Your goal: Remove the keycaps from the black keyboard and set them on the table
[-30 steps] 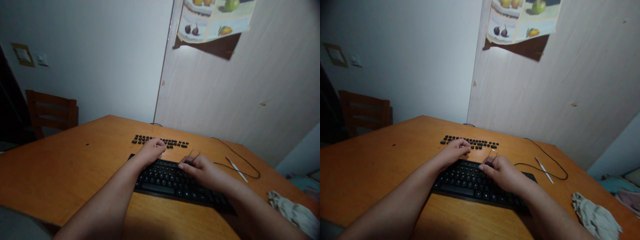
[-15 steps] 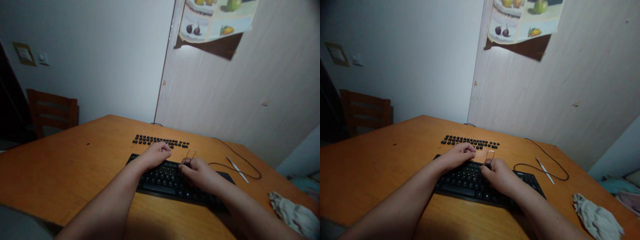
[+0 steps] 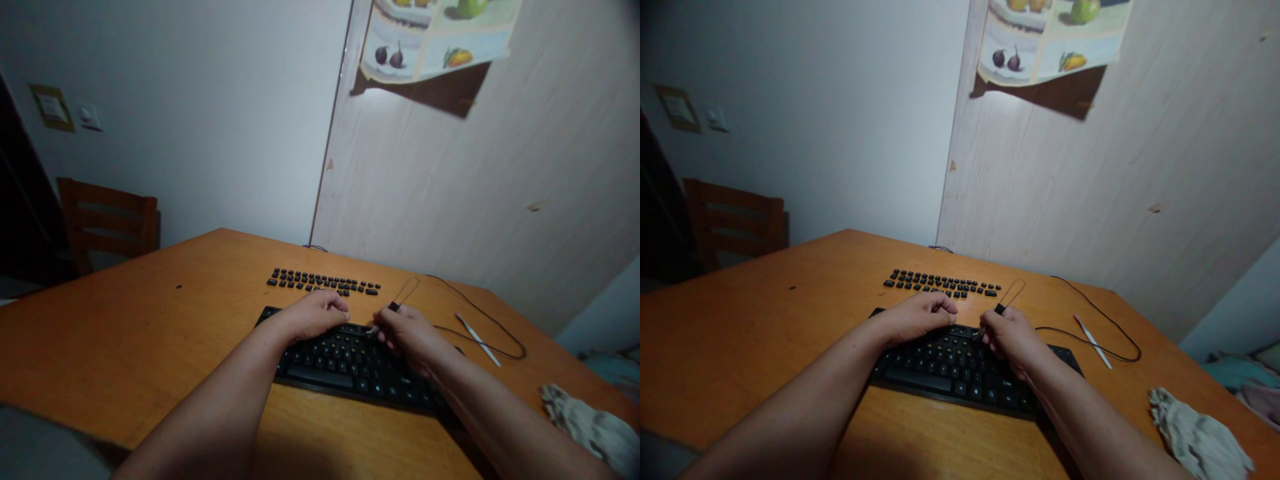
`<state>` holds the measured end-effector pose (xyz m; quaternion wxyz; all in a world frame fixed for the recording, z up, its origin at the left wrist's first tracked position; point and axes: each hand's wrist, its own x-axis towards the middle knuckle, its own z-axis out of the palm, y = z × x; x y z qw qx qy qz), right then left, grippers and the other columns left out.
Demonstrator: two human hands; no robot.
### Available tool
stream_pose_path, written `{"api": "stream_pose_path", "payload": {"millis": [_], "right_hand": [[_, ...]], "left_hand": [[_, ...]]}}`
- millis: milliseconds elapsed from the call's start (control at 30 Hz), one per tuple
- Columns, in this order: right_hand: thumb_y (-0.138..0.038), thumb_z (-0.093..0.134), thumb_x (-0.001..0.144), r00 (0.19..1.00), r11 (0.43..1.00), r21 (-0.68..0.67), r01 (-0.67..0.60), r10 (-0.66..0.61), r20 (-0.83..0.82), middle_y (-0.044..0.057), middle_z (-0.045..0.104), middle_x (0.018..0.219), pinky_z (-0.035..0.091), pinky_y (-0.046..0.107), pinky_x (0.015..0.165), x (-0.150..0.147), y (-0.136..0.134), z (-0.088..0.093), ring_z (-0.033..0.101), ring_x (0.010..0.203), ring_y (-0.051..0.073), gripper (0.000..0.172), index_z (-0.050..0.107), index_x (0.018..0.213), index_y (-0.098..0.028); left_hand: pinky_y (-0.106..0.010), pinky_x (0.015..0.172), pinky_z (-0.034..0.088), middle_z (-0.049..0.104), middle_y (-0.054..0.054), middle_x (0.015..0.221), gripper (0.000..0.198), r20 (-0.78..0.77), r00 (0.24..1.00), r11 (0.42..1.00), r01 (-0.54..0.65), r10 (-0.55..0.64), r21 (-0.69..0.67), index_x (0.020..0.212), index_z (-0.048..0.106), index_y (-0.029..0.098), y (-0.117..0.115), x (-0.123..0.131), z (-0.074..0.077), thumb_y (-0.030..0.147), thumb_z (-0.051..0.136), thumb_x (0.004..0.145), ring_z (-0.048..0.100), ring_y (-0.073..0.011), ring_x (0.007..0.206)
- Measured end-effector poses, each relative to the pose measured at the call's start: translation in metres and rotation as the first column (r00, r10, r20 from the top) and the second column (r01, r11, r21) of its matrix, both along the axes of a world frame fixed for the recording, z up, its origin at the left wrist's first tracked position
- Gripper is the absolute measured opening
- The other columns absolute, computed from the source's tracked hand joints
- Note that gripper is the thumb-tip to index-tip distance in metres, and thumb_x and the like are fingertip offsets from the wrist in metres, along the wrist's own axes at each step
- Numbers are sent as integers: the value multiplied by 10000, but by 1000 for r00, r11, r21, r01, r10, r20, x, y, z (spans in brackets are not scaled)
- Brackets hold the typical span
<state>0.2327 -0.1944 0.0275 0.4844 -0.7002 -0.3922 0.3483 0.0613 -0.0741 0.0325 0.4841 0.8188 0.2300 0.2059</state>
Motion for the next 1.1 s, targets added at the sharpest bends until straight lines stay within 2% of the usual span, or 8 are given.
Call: {"api": "stream_pose_path", "payload": {"millis": [267, 400, 533, 600, 700, 867, 967, 1100], "right_hand": [[-478, 614, 808, 994, 962, 271, -41, 67, -88, -31, 570, 611, 416, 205, 414, -21, -2, 1, 508, 462, 103, 294, 504, 806, -205], [-500, 602, 828, 994, 942, 320, -103, 111, -8, 4, 606, 707, 494, 249, 495, -30, -5, 2, 581, 541, 130, 315, 571, 864, -188], [-464, 517, 900, 983, 900, 410, -148, 87, 163, 54, 656, 917, 547, 312, 642, -28, -6, 0, 646, 689, 164, 352, 596, 1136, -215], [-418, 496, 921, 925, 875, 431, -219, 45, 378, 72, 662, 1000, 535, 338, 748, -22, -6, -2, 654, 808, 184, 331, 602, 1174, -232], [-358, 548, 893, 696, 873, 351, -339, -18, 717, 88, 662, 1024, 494, 341, 814, -15, -5, -6, 627, 920, 214, 280, 638, 1127, -234], [-348, 528, 895, 417, 930, 159, -331, -7, 909, 74, 632, 889, 454, 296, 686, -18, -9, -2, 600, 800, 201, 239, 650, 1071, -243], [-340, 498, 904, 397, 940, 142, -310, -8, 918, 66, 633, 875, 436, 282, 674, -13, -4, 2, 601, 793, 193, 235, 662, 1038, -240], [-349, 566, 853, 470, 975, 104, -196, 1, 882, 86, 672, 942, 440, 285, 713, 19, 20, 1, 613, 831, 204, 261, 695, 1035, -213]], "left_hand": [[-217, 565, 355, 627, -4, 724, 271, 82, 986, 976, 155, -144, -155, 921, 666, 175, -9, 3, 0, 350, 669, 715, 527, -120, 624], [-215, 583, 367, 625, -9, 731, 173, 129, 984, 973, 143, -121, -181, 864, 625, 152, -5, 8, -5, 253, 623, 724, 537, -111, 639], [-208, 557, 363, 578, 20, 678, 183, 148, 987, 973, 86, -55, -214, 877, 573, 159, -2, 9, -7, 204, 609, 704, 531, -102, 608], [-203, 541, 358, 569, 31, 663, 254, 157, 987, 966, 69, -31, -249, 941, 554, 165, -2, 9, -5, 189, 609, 694, 535, -100, 595], [-199, 539, 369, 581, 30, 669, 303, 178, 984, 945, 81, -25, -315, 983, 527, 161, -4, 9, -3, 172, 604, 690, 551, -96, 592], [-218, 573, 413, 591, 25, 673, 357, 198, 980, 923, 100, -27, -372, 1007, 510, 158, -6, 9, -1, 163, 635, 672, 590, -115, 613], [-227, 601, 425, 611, 13, 689, 356, 208, 978, 922, 69, 13, -381, 1007, 514, 157, -4, 9, -2, 171, 647, 677, 599, -121, 634], [-227, 601, 417, 629, -6, 730, 291, 244, 949, 930, -103, 198, -354, 968, 543, 157, 5, 9, -1, 226, 652, 707, 577, -110, 628]]}}
